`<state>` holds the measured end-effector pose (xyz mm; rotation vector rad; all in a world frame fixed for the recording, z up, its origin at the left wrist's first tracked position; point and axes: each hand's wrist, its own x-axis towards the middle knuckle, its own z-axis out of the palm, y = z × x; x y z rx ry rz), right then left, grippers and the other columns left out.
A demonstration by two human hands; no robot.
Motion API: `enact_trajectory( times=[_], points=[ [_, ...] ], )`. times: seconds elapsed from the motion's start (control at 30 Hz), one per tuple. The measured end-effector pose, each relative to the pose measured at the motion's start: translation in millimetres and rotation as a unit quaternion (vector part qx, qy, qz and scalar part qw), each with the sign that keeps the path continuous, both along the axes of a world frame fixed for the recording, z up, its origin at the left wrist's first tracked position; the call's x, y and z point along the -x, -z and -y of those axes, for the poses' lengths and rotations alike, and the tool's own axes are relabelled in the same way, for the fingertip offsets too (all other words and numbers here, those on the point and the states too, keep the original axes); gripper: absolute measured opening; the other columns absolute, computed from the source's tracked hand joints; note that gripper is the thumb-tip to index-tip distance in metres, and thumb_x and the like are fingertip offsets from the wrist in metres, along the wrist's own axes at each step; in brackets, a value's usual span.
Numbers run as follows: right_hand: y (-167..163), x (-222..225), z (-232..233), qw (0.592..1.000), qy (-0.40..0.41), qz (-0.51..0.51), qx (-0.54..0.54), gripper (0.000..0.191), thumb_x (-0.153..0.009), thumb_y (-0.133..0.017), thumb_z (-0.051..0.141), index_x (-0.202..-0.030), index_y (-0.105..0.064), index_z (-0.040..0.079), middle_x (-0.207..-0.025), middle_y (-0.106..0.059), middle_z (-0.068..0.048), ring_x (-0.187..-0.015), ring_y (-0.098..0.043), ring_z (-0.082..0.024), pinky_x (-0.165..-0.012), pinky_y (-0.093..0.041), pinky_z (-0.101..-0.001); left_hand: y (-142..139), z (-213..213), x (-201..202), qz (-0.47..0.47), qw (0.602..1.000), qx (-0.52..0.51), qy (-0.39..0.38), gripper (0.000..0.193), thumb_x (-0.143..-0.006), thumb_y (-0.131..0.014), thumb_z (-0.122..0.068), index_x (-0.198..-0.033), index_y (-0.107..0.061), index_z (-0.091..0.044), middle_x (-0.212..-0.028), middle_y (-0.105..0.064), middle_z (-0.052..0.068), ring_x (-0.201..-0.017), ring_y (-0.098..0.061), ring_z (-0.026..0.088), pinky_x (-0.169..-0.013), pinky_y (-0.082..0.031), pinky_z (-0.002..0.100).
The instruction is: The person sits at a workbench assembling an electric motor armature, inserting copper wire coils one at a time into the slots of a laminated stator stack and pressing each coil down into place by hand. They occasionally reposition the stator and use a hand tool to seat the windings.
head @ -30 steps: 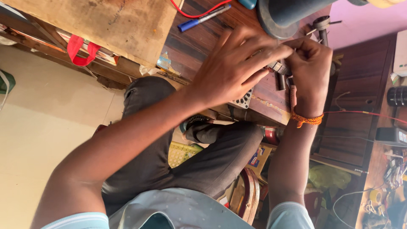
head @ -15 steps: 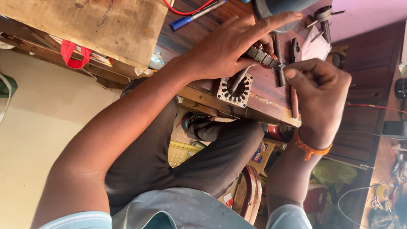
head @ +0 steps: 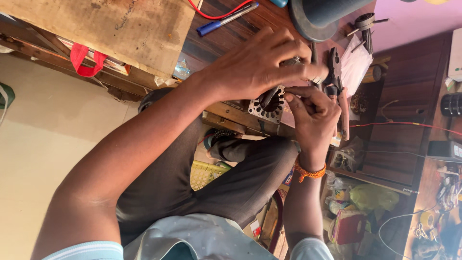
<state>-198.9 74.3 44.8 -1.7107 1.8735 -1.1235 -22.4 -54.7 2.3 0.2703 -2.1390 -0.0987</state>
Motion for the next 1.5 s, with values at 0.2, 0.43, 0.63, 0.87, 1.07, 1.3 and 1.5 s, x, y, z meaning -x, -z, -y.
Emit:
enact_trajectory(
  times=[0.2,0.43,0.63,0.87,1.07,1.3,1.5],
  points=[
    [2,4,-10,0.999,-0.018,0.028,0.006,0.01,-0.092,-0.082,0.001,-0.097,-0.074,-0.003,-0.076,-0.062,0.004,-0.07,-0.049,-0.002,-0.065,-0.037,-0.0204,1,-8,1,-0.041,0.992,0.118,-0.03,0.01,-0.104,-0.071,-0.02,-0.109,-0.073,-0.011,-0.132,-0.055,-0.002,-0.125,-0.049,0.018,-0.104,-0.044,0.037],
    [-60,-4,-18,0.992,-0.038,-0.117,-0.012,0.018,-0.087,-0.082,-0.001,-0.105,-0.078,0.001,-0.078,-0.057,0.003,-0.069,-0.043,-0.006,-0.064,-0.033,-0.0233,6,-12,9,-0.046,0.997,0.039,-0.053,0.006,-0.096,-0.072,-0.011,-0.093,-0.068,-0.007,-0.085,-0.07,0.003,-0.069,-0.069,0.015,-0.058,-0.053,0.034],
    [-81,-7,16,0.992,0.019,-0.122,0.007,0.008,-0.095,-0.08,0.001,-0.102,-0.078,0.0,-0.07,-0.054,0.005,-0.062,-0.041,-0.001,-0.056,-0.028,-0.0227,7,-18,12,-0.112,0.991,-0.057,-0.046,0.016,-0.094,-0.074,-0.014,-0.09,-0.061,-0.006,-0.071,-0.066,0.005,-0.063,-0.069,0.023,-0.055,-0.053,0.04],
    [-70,1,60,0.995,-0.066,-0.074,0.007,0.005,-0.098,-0.076,-0.001,-0.104,-0.077,-0.002,-0.079,-0.065,0.007,-0.067,-0.047,0.001,-0.059,-0.034,-0.0195,4,-22,12,-0.116,0.984,-0.122,-0.053,0.019,-0.09,-0.075,-0.015,-0.091,-0.058,-0.007,-0.072,-0.067,0.005,-0.063,-0.069,0.027,-0.054,-0.052,0.043],
    [-52,25,74,0.999,-0.039,0.002,-0.025,0.002,-0.1,-0.076,-0.001,-0.1,-0.076,-0.003,-0.074,-0.057,0.007,-0.065,-0.043,0.001,-0.058,-0.03,-0.02,2,-23,10,-0.122,0.985,-0.119,-0.04,0.018,-0.095,-0.076,-0.014,-0.092,-0.059,-0.008,-0.074,-0.066,0.004,-0.067,-0.069,0.025,-0.058,-0.052,0.042],
    [-43,47,72,0.997,-0.044,0.059,-0.027,0.006,-0.101,-0.071,0.0,-0.099,-0.074,-0.005,-0.078,-0.062,0.008,-0.067,-0.046,0.001,-0.058,-0.032,-0.0202,-1,-11,12,-0.091,0.995,0.006,-0.041,0.063,-0.097,-0.08,-0.013,-0.15,-0.049,-0.023,-0.143,-0.06,-0.003,-0.125,-0.055,0.02,-0.101,-0.046,0.043],
    [-65,42,38,0.99,0.007,0.137,-0.038,0.004,-0.095,-0.073,0.0,-0.097,-0.072,-0.003,-0.069,-0.056,0.008,-0.056,-0.041,0.001,-0.051,-0.027,-0.0199,4,3,23,-0.063,0.993,-0.097,0.023,0.1,-0.086,-0.084,-0.01,-0.165,-0.025,-0.028,-0.153,-0.052,0.001,-0.139,-0.052,0.03,-0.112,-0.042,0.049]
  ],
)
